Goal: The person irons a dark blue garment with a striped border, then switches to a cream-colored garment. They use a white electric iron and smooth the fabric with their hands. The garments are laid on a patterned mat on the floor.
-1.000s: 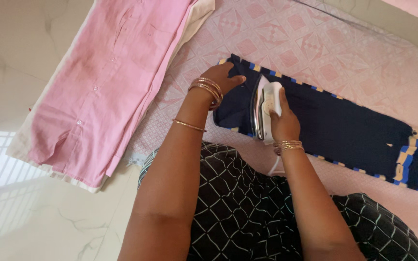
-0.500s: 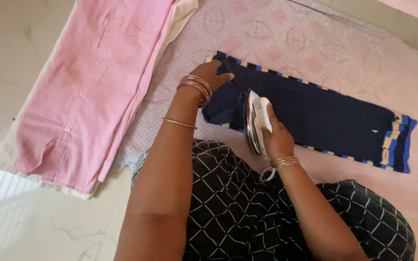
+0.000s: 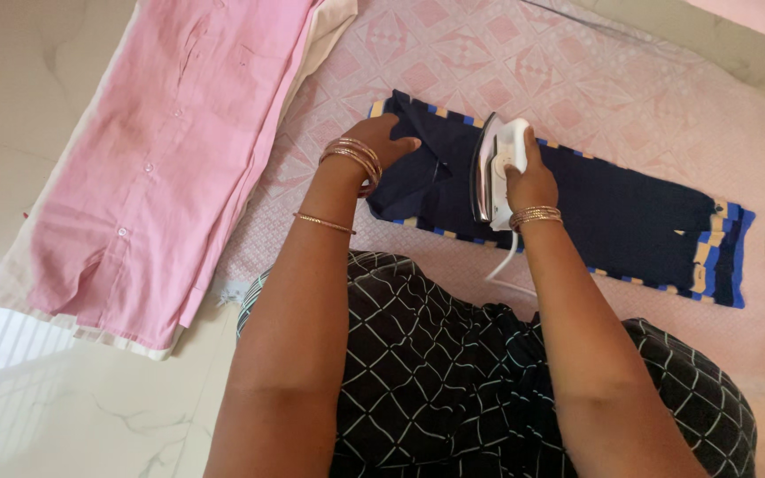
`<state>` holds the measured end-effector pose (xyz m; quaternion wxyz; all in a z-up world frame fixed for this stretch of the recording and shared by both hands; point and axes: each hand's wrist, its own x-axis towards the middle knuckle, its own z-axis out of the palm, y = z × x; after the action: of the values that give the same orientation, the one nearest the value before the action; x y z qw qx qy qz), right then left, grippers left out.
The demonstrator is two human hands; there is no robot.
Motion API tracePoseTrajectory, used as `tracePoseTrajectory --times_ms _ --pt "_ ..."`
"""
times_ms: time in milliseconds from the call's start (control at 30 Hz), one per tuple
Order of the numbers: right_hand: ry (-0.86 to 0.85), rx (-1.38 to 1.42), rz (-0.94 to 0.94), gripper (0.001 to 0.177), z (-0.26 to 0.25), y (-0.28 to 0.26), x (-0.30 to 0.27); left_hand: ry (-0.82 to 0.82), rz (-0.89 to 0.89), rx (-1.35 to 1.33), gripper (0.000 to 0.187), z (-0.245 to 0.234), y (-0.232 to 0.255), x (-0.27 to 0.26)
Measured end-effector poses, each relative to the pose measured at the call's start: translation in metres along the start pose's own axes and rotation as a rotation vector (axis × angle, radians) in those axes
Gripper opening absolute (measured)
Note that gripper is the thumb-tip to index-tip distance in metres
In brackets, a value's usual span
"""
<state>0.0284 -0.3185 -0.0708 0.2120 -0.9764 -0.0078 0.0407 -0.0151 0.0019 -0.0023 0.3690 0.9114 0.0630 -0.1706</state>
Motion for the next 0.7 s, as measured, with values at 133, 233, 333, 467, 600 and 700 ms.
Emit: tracePoseTrajectory --times_ms 133,233,333,467,600,700 --pt "-0.049 -0.017 0.005 0.079 -0.015 0.014 -0.044 0.009 0.000 -0.040 0.075 -0.003 0.001 0.002" --pt "-0.034 0.022 0.037 0.079 -0.026 0.027 -0.074 0.012 0.006 -0.043 0.075 -0.003 0.005 0.005" --pt "-0.030 0.137 0.122 0.077 -0.036 0.034 -0.062 -0.032 -0.027 -0.015 0.073 -0.001 0.010 0.005" --pt "-0.003 0.199 0.201 0.076 -0.037 0.037 -0.014 -0.028 -0.032 0.004 0.075 -0.002 0.011 0.002" --pt "-0.009 0.113 0.165 0.077 -0.039 0.048 -0.005 -0.038 -0.076 -0.069 0.077 -0.008 0.008 -0.007" --pt "-0.022 0.135 0.140 0.078 -0.043 0.066 -0.038 -0.021 -0.081 -0.092 0.078 -0.011 0.006 -0.008"
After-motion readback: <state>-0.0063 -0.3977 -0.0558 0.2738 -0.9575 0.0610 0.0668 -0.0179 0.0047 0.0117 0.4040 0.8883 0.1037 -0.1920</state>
